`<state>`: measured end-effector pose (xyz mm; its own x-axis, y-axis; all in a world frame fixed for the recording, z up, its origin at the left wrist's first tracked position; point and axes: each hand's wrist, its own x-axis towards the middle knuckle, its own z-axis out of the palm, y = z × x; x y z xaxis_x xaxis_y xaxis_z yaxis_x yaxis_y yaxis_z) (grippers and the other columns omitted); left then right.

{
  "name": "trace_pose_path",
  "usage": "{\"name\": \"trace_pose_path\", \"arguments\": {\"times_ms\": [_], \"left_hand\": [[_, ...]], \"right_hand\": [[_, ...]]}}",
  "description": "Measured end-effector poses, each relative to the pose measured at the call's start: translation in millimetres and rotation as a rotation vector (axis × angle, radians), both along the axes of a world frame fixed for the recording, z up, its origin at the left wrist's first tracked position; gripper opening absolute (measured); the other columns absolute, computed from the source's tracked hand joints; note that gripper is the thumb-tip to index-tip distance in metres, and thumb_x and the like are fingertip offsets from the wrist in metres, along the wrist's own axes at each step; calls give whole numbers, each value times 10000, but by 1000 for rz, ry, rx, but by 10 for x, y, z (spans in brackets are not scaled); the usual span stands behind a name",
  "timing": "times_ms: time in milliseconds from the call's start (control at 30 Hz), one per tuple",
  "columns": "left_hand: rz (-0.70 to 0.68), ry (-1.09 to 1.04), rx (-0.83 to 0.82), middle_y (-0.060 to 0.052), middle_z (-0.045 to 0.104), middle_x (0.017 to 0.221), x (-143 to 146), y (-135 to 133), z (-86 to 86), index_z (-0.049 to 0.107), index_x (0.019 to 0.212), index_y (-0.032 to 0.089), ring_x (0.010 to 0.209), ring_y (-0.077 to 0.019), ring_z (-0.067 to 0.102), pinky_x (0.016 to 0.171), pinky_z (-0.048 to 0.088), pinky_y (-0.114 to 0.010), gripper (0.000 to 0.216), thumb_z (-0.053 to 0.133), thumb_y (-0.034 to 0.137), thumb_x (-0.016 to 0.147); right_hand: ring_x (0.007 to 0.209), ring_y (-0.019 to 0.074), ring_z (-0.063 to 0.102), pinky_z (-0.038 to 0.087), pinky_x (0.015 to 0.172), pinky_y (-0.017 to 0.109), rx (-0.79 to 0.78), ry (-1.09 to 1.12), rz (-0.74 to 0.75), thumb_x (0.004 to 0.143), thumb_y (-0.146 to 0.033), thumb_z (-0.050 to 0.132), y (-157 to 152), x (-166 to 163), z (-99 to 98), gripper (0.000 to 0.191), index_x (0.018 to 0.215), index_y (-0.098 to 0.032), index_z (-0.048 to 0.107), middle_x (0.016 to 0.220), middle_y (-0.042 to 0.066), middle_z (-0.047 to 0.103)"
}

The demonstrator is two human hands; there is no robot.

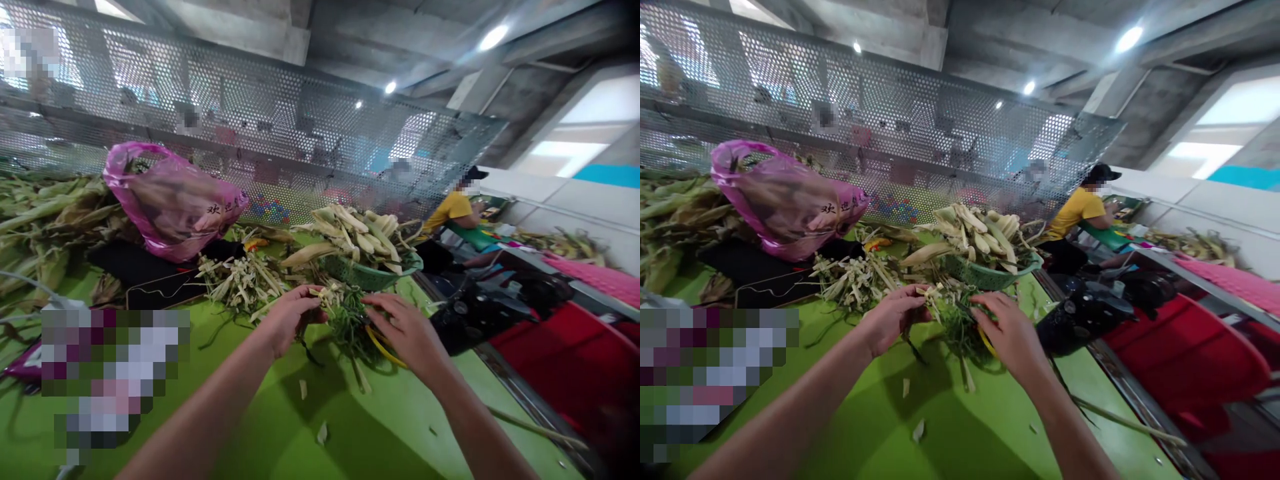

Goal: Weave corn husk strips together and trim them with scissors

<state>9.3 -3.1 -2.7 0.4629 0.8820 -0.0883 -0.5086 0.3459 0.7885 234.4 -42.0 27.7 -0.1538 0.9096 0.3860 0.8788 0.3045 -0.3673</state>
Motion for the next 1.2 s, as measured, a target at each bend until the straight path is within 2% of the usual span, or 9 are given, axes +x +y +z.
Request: {"name": "trace_pose_path", "arguments": {"times_ms": [100,167,367,533,633,767,933,1067,1200], "left_hand": [[-51,-10,39,-9,593,859,2,-17,0,623,979,176,642,-91,614,713,490,-247,301,713,222,695],[-59,3,63,-13,597,877,-3,-24,-1,612,993,174,659,-93,610,712,487,-248,344,739,248,681],[-77,321,211,-31,626,771,-6,-18,-12,600,851,139,577,-76,523,533,351,-198,285,678,388,739],[-68,455,397,12,545,643,75,-2,-93,594,760,153,584,-97,464,559,343,-217,201,672,334,720],[-55,498,447,10,551,659,111,-5,-138,614,783,159,627,-117,476,598,367,-233,173,644,323,740],[-32,485,388,-17,615,831,97,-7,-129,646,877,156,764,-128,522,712,392,-235,222,670,327,737],[95,257,171,2,590,807,38,51,-115,605,891,149,655,-86,531,705,443,-242,302,727,346,699],[188,124,87,18,584,723,-1,95,-125,576,828,152,629,-85,555,737,475,-262,280,754,306,675],[154,163,121,-8,612,769,-11,95,-105,591,860,143,668,-104,572,748,488,-288,271,732,314,703]], "right_hand": [[934,217,602,448,830,328,-90,233,85,903,-395,481,65,-335,80,278,1014,-207,653,1010,62,669],[823,198,593,444,749,296,-108,330,94,889,-419,502,112,-499,81,277,921,-188,651,876,41,666],[641,143,462,371,602,248,-91,545,83,872,-437,511,176,-587,-70,302,732,-176,570,667,-13,507],[623,136,436,352,587,242,-134,505,85,862,-423,523,178,-508,-230,283,704,-187,535,635,-29,470],[633,140,452,356,593,243,-125,466,64,858,-407,533,181,-486,-256,269,704,-187,548,642,-24,493],[710,163,519,396,660,257,-127,563,82,871,-430,518,177,-478,-217,280,791,-177,610,724,6,585],[718,161,534,419,651,258,-266,759,135,882,-451,489,141,-500,-230,309,907,-173,623,783,17,605],[743,168,560,437,694,271,-338,697,189,816,-383,599,121,-537,-305,216,870,-177,638,791,15,637],[723,178,577,443,682,283,-323,630,188,781,-327,617,130,-539,-336,161,831,-178,652,766,19,659]]}}
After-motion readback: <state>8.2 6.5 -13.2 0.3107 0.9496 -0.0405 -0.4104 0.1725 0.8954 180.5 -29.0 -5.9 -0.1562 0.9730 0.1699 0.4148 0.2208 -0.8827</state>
